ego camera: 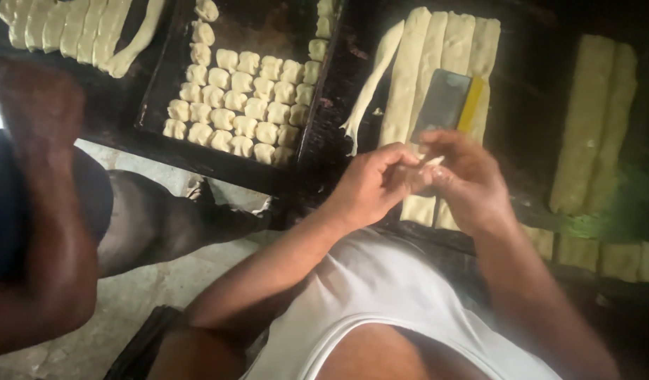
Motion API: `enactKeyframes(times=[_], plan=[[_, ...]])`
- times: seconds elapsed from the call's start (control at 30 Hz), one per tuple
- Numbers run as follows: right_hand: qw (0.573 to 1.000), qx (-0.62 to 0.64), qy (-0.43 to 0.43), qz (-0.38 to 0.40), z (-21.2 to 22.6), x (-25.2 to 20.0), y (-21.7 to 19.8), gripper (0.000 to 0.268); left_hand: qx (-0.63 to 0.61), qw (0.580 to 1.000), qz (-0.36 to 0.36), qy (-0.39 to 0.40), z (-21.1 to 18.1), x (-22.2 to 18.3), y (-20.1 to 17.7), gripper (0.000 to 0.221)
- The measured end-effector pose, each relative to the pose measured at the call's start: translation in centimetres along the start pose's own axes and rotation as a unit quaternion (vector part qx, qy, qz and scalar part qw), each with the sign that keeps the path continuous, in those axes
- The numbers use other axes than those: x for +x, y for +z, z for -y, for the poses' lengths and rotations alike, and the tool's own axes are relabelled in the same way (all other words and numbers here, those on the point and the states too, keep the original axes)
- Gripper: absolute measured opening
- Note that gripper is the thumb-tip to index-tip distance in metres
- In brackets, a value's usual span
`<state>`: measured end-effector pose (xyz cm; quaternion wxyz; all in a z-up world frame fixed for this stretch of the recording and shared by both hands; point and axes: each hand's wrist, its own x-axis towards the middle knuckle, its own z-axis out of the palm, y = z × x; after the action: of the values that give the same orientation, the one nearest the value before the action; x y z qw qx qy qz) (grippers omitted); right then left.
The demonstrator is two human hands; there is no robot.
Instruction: The recorder and another person are manually shaping small pieces of dough and arranging them on metal baking trays.
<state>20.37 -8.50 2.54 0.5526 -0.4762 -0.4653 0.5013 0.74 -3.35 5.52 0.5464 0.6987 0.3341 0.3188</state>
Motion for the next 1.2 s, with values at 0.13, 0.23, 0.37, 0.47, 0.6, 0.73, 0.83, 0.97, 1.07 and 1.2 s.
enactKeyframes(times=[0.13,0.23,0.37,0.47,0.6,0.73,0.83,0.97,1.07,1.2], plan=[[0.986,0.054,0.148,0.058,-0.3,0.2,-1.9,0.032,0.017,0.997,0.016,0.076,1.7,-0.8,-1.1,0.012],[0.987,-0.038,0.151,0.038,0.5,0.5,-1.5,0.028,0.014,0.998,0.012,0.053,1.8,-1.2,-1.4,0.015],[0.957,-0.286,-0.055,-0.002,2.1,-0.4,2.3,0.023,0.019,1.000,-0.020,0.002,0.5,-1.1,-2.1,0.050],[0.835,-0.483,-0.259,-0.051,0.8,-0.9,4.8,0.024,0.056,0.997,0.004,-0.050,0.9,-1.2,-3.3,0.022],[0.806,-0.479,-0.345,-0.033,0.2,0.0,6.6,0.037,-0.201,0.969,-0.043,-0.135,2.8,-1.4,-4.8,0.032],[0.769,-0.488,-0.413,-0.006,-1.3,0.9,6.1,0.031,-0.257,0.955,-0.043,-0.144,3.0,-1.4,-6.1,0.031],[0.758,-0.489,-0.431,-0.006,-1.4,3.0,6.6,0.029,-0.041,0.987,-0.121,-0.096,1.2,-1.7,-8.1,0.035],[0.760,-0.522,-0.386,0.005,1.9,5.3,10.9,0.029,0.063,0.994,-0.043,-0.075,3.4,-3.1,-9.9,0.025],[0.810,-0.488,-0.315,0.081,1.4,7.2,12.4,0.036,-0.095,0.992,-0.070,-0.035,6.2,-3.3,-11.6,0.032],[0.872,-0.444,-0.107,0.177,-0.2,11.9,13.3,0.024,-0.156,0.967,-0.201,-0.006,6.5,-3.8,-14.0,0.059]])
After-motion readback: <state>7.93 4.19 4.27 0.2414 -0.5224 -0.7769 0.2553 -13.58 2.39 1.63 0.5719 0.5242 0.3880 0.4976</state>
